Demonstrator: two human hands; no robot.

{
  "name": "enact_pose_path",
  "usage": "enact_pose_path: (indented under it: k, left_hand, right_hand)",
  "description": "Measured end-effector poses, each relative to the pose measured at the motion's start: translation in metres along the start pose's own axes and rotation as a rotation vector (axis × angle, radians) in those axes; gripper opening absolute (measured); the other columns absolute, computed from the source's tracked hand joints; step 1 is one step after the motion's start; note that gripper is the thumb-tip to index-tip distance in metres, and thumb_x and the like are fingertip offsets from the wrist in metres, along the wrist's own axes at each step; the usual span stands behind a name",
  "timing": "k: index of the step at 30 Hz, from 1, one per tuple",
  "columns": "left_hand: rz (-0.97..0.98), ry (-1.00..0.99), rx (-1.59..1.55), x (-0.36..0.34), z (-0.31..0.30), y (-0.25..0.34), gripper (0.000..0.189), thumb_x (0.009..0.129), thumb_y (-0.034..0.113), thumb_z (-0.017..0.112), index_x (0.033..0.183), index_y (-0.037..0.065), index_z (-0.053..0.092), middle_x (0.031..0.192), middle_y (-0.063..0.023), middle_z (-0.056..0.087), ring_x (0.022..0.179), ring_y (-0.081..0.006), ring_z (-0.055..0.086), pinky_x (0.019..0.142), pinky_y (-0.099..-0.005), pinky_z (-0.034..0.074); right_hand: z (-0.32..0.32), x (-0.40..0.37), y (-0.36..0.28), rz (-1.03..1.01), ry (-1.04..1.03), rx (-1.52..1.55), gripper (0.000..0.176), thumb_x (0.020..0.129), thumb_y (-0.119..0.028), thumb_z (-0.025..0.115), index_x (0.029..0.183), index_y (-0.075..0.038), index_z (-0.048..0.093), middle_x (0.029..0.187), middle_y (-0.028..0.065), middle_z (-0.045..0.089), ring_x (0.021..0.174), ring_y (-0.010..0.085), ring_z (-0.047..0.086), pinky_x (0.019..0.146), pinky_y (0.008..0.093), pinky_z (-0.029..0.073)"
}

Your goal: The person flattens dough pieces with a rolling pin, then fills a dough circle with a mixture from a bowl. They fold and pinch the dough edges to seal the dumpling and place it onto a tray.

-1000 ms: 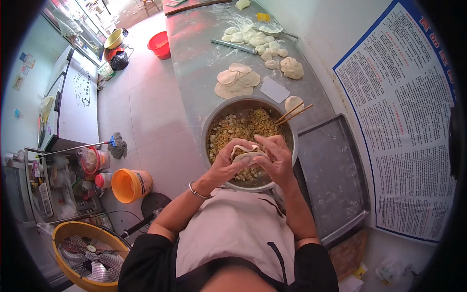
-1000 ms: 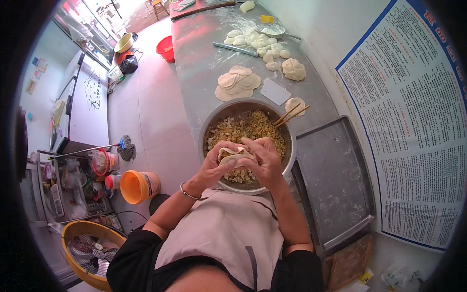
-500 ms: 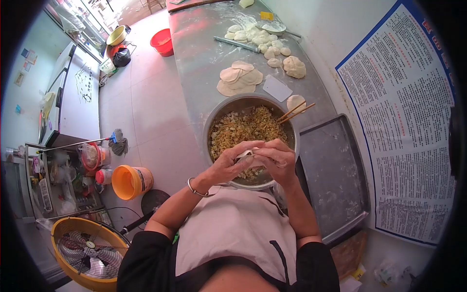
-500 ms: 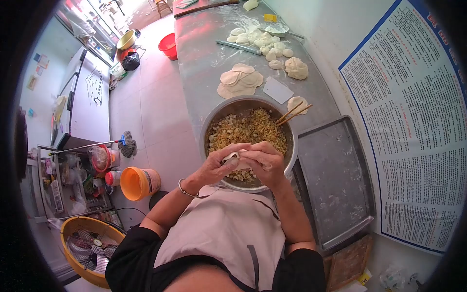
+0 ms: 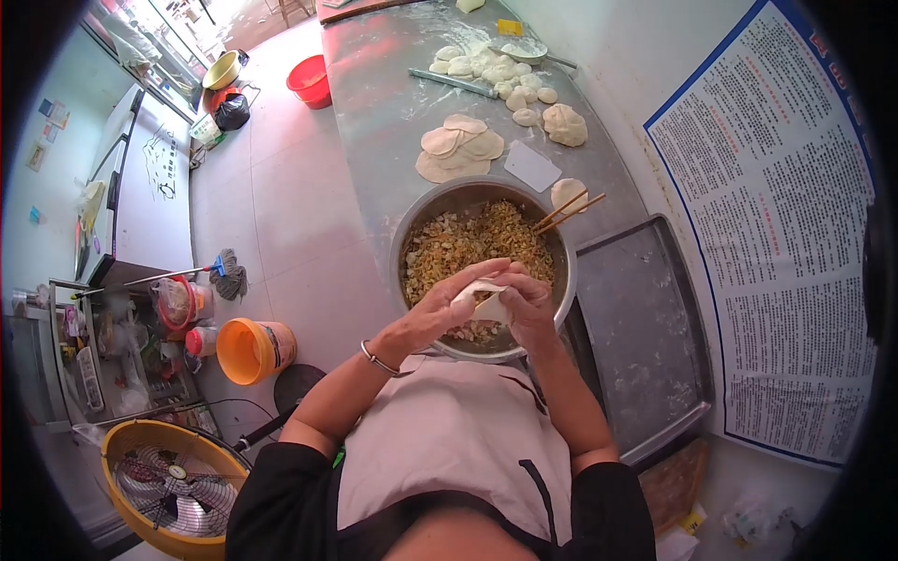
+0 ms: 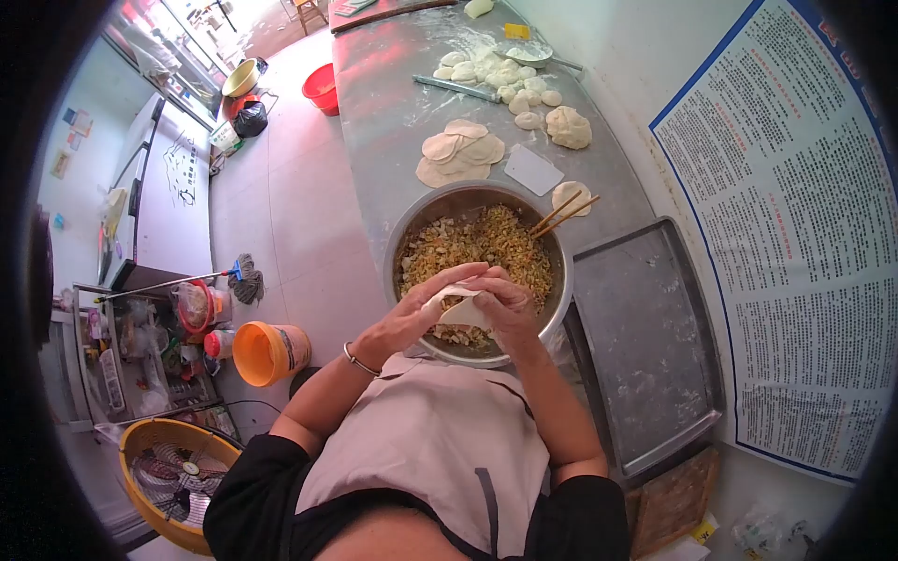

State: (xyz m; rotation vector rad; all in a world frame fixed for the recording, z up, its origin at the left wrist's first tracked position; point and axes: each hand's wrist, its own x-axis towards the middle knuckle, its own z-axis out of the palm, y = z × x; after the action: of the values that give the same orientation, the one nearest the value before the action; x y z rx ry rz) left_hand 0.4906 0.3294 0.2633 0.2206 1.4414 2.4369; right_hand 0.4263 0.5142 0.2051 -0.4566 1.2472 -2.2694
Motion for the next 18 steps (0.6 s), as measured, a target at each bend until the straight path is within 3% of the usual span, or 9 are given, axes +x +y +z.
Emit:
enact_pose_path:
  k: [3,6,9,12,15,18]
  left_hand:
    - [-0.042,0.054,0.112,0.007,-0.003,-0.006,0.085,0.097,0.056,0.055,0.156,0.000,0.030,0.153,-0.0122,0.043,0.139,-0.0236,0.043,0.117,-0.0379,0.033]
    - [0.051,-0.029,0.250,0.002,-0.012,-0.009,0.071,0.100,0.043,0.055,0.153,0.001,0.036,0.153,-0.0126,0.043,0.140,-0.0240,0.042,0.115,-0.0392,0.035]
    - [0.179,0.063,0.547,-0.002,-0.008,-0.009,0.057,0.101,0.026,0.055,0.150,0.000,0.042,0.149,-0.0146,0.049,0.137,-0.0246,0.046,0.113,-0.0397,0.038]
    - [0.270,0.086,0.834,0.001,-0.009,-0.012,0.051,0.102,0.019,0.056,0.147,-0.002,0.045,0.143,-0.0159,0.055,0.132,-0.0281,0.053,0.109,-0.0402,0.042]
    - [0.329,0.146,0.888,0.003,-0.011,-0.020,0.045,0.104,0.021,0.052,0.142,-0.003,0.051,0.140,-0.0154,0.059,0.126,-0.0285,0.058,0.106,-0.0404,0.046]
    - [0.034,0.353,0.241,0.000,-0.015,-0.035,0.040,0.104,0.024,0.055,0.133,-0.003,0.059,0.147,-0.0129,0.053,0.125,-0.0231,0.059,0.098,-0.0378,0.053]
  right_hand:
    - [0.007,-0.005,-0.002,0.110,0.033,0.058,0.017,0.095,-0.004,0.065,0.108,0.002,0.073,0.110,0.0073,0.060,0.100,0.0176,0.062,0.086,0.0297,0.053]
    - [0.005,-0.005,0.002,0.100,0.029,0.092,0.016,0.095,-0.003,0.064,0.107,0.002,0.073,0.111,0.0066,0.060,0.100,0.0175,0.062,0.087,0.0300,0.052]
    - [0.002,-0.004,0.012,0.002,0.025,-0.017,0.016,0.095,0.000,0.063,0.107,0.002,0.073,0.110,0.0056,0.062,0.098,0.0157,0.062,0.087,0.0283,0.051]
    - [0.000,-0.004,0.016,0.009,0.039,-0.005,0.016,0.095,-0.001,0.064,0.108,0.002,0.073,0.109,0.0055,0.063,0.098,0.0145,0.062,0.089,0.0270,0.049]
    - [0.002,-0.003,0.008,0.076,0.060,-0.111,0.017,0.095,-0.003,0.065,0.109,0.003,0.072,0.112,0.0069,0.063,0.107,0.0144,0.059,0.092,0.0282,0.048]
    - [0.016,-0.004,-0.015,-0.019,0.068,-0.280,0.034,0.096,-0.017,0.068,0.123,0.003,0.066,0.116,0.0089,0.063,0.111,0.0146,0.058,0.093,0.0290,0.049]
